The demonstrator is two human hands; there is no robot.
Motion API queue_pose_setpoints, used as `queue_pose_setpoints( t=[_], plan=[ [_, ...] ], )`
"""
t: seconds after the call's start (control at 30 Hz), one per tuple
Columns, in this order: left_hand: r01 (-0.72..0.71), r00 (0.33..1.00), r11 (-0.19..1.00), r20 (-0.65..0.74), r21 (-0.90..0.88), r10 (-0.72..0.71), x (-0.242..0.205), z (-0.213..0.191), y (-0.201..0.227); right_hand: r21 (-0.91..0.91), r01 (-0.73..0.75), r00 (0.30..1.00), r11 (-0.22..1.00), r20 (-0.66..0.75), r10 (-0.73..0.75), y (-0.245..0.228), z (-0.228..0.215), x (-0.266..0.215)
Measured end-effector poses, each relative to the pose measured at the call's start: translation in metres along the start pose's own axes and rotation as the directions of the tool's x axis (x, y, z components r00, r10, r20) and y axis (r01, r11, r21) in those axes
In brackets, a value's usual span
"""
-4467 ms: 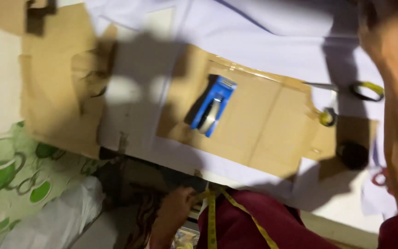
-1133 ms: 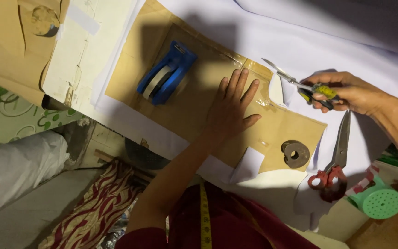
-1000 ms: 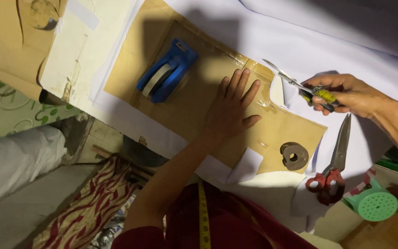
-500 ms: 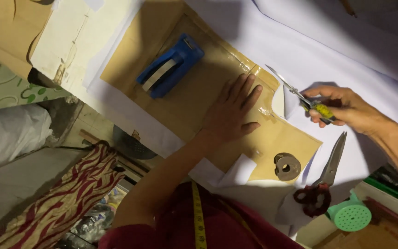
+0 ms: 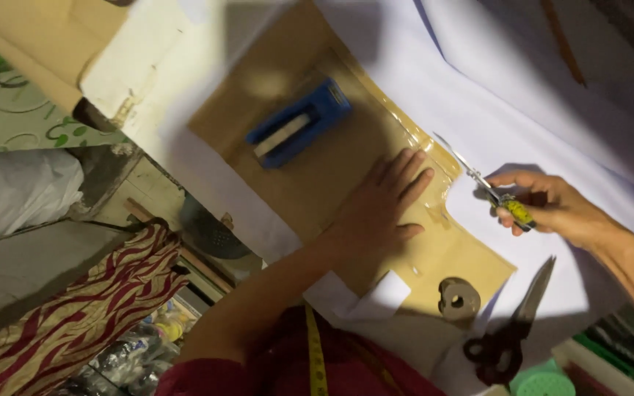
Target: The person cuts a large piece of white fabric using shears, following a cardboard pattern placed on a table. They switch between different pairs of scissors and use a measuring tape and pencil to mark the fabric during the process.
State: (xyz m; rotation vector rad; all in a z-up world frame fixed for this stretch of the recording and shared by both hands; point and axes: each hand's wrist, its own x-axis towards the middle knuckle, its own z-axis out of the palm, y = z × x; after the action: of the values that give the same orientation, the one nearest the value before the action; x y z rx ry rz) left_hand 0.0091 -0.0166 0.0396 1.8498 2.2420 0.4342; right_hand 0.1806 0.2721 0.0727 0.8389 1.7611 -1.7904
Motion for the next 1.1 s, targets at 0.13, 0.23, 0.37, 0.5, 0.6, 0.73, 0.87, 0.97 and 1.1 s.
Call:
queue_pose_setpoints(
  t=[0.13, 0.23, 0.37, 0.5, 0.6, 0.73, 0.87, 0.97, 1.1],
  plan=[
    [-0.022, 0.999, 0.993, -0.045, -0.119, 0.016, -0.004, 0.007, -0.002, -0.066, 0.039, 0.999, 0.997, -0.012, -0.04, -0.03, 0.021, 0.004],
    [-0.039, 0.987, 0.969, -0.164, -0.244, -0.002, -0.006, 0.014, 0.002, -0.055, 0.141, 0.987, 0.989, 0.083, -0.136, -0.006, 0.009, 0.01],
    [-0.047, 0.971, 0.986, -0.238, -0.16, 0.008, -0.005, 0.009, 0.001, 0.041, 0.071, 0.997, 0.997, 0.006, -0.071, -0.002, 0.008, 0.008],
    [-0.059, 0.964, 0.984, -0.267, -0.165, 0.013, -0.003, 0.006, 0.0, -0.011, 0.026, 1.0, 1.0, -0.01, -0.027, -0.014, 0.012, 0.015],
    [-0.048, 0.966, 0.992, -0.258, -0.12, 0.015, -0.004, 0.011, 0.002, -0.017, 0.049, 0.998, 0.999, -0.031, -0.049, -0.03, 0.026, 0.016],
    [-0.028, 0.984, 1.0, -0.174, 0.0, 0.028, -0.003, 0.002, -0.001, 0.072, -0.009, 0.998, 0.997, -0.057, 0.013, -0.015, 0.023, 0.024],
    [-0.05, 0.976, 0.999, -0.211, -0.003, 0.048, 0.0, -0.001, -0.001, 0.175, 0.151, 0.986, 0.973, 0.044, -0.16, -0.012, 0.018, 0.022],
    [-0.043, 0.987, 0.999, -0.156, 0.033, 0.048, -0.001, -0.002, -0.003, 0.119, 0.094, 0.992, 0.988, 0.076, -0.104, -0.018, 0.017, 0.025],
    [-0.042, 0.991, 0.991, -0.12, 0.131, 0.058, -0.001, -0.006, -0.003, 0.021, 0.066, 0.997, 0.998, 0.041, -0.067, -0.04, 0.027, 0.031]
  ],
)
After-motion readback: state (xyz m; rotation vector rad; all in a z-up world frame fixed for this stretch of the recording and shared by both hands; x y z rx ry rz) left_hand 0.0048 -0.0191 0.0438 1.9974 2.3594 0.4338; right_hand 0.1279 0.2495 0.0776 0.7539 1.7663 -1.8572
